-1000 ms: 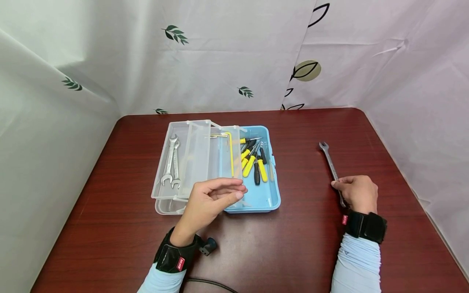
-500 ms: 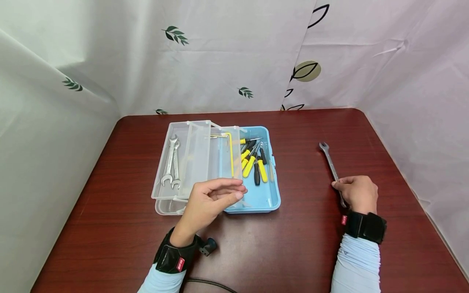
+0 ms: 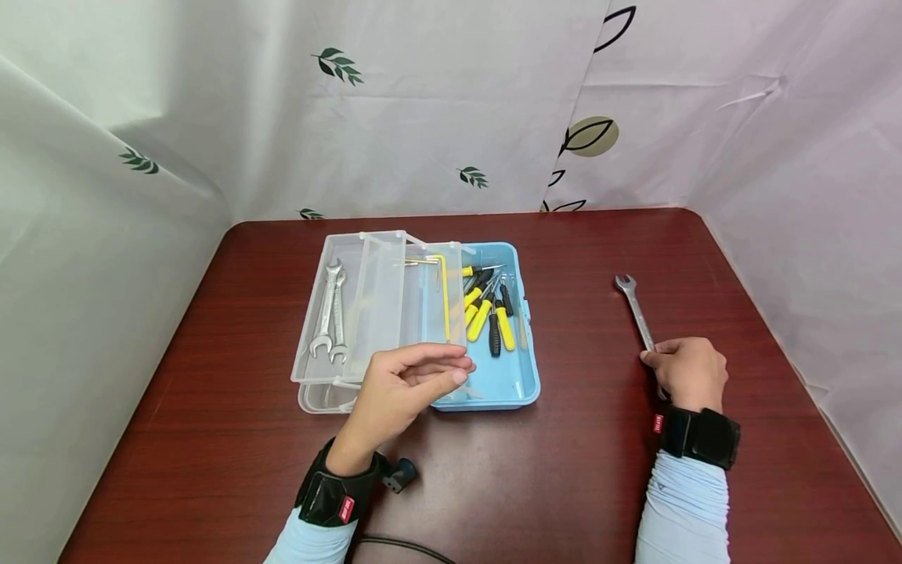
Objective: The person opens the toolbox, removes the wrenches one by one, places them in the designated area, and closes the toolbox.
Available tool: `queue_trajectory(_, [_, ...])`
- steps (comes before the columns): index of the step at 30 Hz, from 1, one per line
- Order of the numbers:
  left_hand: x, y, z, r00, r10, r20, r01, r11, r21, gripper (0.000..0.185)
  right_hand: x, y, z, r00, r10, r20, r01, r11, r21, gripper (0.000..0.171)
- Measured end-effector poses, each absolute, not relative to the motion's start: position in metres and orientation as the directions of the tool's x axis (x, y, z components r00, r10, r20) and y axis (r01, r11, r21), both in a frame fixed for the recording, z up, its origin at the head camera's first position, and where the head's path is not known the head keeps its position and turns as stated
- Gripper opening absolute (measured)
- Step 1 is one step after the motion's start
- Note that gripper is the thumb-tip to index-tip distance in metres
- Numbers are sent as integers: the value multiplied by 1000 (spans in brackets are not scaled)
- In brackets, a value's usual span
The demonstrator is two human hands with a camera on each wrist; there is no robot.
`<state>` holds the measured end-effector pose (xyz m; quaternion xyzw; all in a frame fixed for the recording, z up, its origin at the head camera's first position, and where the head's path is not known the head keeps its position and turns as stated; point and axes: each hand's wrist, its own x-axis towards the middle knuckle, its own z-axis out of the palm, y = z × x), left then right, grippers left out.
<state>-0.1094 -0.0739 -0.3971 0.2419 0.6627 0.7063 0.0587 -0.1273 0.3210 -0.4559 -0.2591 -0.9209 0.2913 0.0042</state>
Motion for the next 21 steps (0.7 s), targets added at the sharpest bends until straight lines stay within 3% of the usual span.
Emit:
queue_trajectory(10, [-109,-74,-397,-877,408,256,231,-108,967,27,-128,322,-457,-887,450,-103,432,730,-529,24])
queue_trajectory(21, [-109,-75,-398,-876,409,257,232,-110,966,26,-129,323,-457,-869,475,-137,467,698,-543,26])
